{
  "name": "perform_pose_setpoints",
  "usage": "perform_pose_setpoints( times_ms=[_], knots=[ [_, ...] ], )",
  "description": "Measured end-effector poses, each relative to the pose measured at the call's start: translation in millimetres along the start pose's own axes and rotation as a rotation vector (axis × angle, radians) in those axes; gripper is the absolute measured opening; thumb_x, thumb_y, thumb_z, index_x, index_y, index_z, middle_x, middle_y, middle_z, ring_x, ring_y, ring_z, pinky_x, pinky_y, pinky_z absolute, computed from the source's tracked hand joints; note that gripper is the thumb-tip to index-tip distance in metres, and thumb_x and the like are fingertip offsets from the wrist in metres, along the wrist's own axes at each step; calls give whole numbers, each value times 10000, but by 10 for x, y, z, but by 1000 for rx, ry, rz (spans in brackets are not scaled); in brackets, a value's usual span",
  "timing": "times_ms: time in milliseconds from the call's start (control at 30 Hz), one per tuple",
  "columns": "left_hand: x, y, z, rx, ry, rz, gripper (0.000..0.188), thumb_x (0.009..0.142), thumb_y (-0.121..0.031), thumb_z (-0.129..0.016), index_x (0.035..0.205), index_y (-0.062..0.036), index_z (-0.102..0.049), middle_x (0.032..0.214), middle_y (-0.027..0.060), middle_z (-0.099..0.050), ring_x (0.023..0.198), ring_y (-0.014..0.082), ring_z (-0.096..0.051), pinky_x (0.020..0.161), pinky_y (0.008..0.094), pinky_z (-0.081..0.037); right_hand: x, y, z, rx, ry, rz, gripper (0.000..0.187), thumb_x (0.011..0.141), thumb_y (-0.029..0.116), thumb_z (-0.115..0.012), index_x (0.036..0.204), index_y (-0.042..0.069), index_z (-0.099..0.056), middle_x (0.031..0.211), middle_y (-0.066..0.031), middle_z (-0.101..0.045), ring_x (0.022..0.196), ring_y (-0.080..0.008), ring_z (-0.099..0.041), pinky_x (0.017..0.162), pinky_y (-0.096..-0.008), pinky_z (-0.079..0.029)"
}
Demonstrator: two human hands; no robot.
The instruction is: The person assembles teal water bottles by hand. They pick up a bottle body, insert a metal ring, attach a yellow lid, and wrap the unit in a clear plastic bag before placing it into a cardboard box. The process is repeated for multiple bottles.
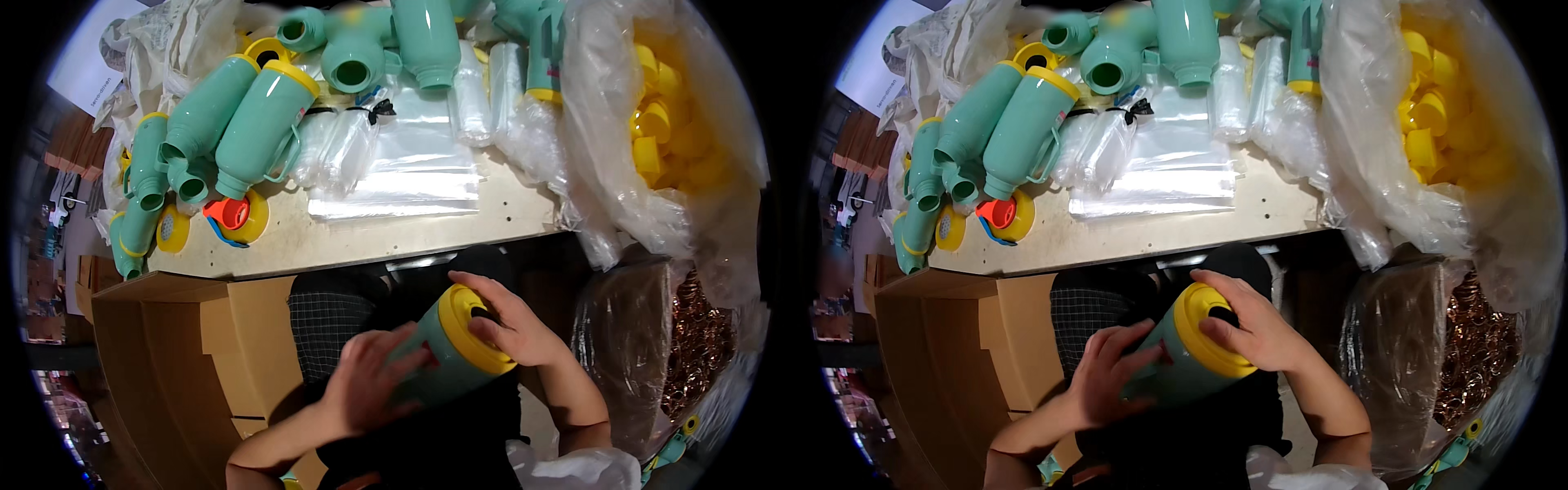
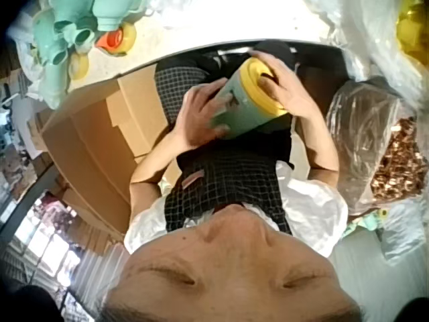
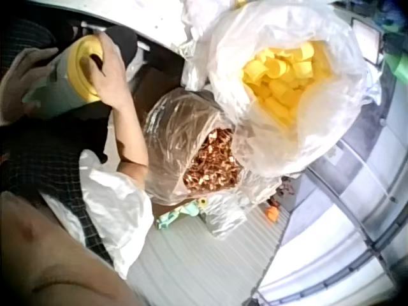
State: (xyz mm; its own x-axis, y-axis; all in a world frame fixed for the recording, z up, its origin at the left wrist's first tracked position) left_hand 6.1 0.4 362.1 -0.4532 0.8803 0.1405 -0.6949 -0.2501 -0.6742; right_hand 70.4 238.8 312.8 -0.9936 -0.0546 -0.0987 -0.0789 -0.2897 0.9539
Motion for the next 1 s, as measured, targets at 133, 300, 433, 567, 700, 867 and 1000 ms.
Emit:
perform_pose_setpoints(
  times_ms=[133, 300, 433, 567, 700, 867, 1000],
  knots=[
    [399, -277, 295, -535, -196, -209, 312, 743, -195, -802, 1031, -119, -709, 947, 54, -670, 884, 299, -625, 792, 401, -494, 65, 65, 51, 46, 12, 66, 641, 853, 271, -708, 1399, 23, -483, 1347, -195, -541, 1230, -356, -521, 1048, -393, -400],
    [1737, 1325, -430, 107, -417, -38, 173, 730, -42, -768, 818, -33, -619, 756, 106, -548, 773, 307, -552, 706, 377, -448, 78, 119, 86, 166, -18, 96, 619, 790, 270, -768, 1313, 19, -555, 1297, -173, -568, 1146, -348, -554, 964, -402, -447],
    [1830, 1965, -633, -9, -316, 242, 98, 863, -75, -638, 798, -5, -614, 794, 138, -598, 789, 329, -588, 734, 404, -468, 196, -5, 202, 44, -50, 138, 466, 791, 231, -776, 1189, 39, -629, 1078, -129, -656, 944, -291, -644, 846, -376, -505],
    [1875, 1984, -418, -91, -468, 522, 195, 983, -149, -531, 884, -5, -616, 862, 137, -674, 774, 293, -646, 722, 397, -486, 496, -178, 236, 137, -110, -64, 238, 848, 196, -768, 950, -2, -684, 737, -121, -680, 662, -204, -664, 611, -318, -519],
    [1708, 1362, -540, -989, -333, 566, 208, 1039, -197, -486, 963, -43, -603, 874, 50, -677, 792, 137, -643, 732, 312, -507, 678, -255, 198, 21, -603, -121, 279, 800, 184, -817, 938, -11, -673, 776, -134, -681, 656, -199, -651, 640, -300, -519],
    [1252, 861, -472, -1302, -527, 377, 179, 1023, -175, -517, 961, -37, -612, 928, 55, -693, 831, 90, -631, 755, 228, -471, 569, -415, 134, 719, -719, -140, 211, 826, 137, -794, 898, -32, -690, 780, -83, -699, 702, -111, -632, 676, -267, -510],
    [1143, 785, -702, -926, -322, 392, 205, 1020, -204, -564, 893, -47, -596, 895, 52, -674, 783, 78, -573, 730, 230, -455, 473, -259, 88, 233, -387, -122, 81, 900, 36, -681, 916, -38, -710, 813, -59, -718, 754, -94, -648, 701, -255, -525]
  ],
)
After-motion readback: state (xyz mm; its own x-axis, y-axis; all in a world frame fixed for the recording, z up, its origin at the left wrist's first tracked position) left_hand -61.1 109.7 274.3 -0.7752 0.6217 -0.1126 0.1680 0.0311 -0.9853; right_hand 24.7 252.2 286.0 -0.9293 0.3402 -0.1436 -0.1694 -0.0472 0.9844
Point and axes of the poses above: each hand's wrist, its own x-axis towards the middle knuckle, its own z-axis out of the back of the hand, y = z × x, the point moved 3 cm from there along x, towards the middle knuckle
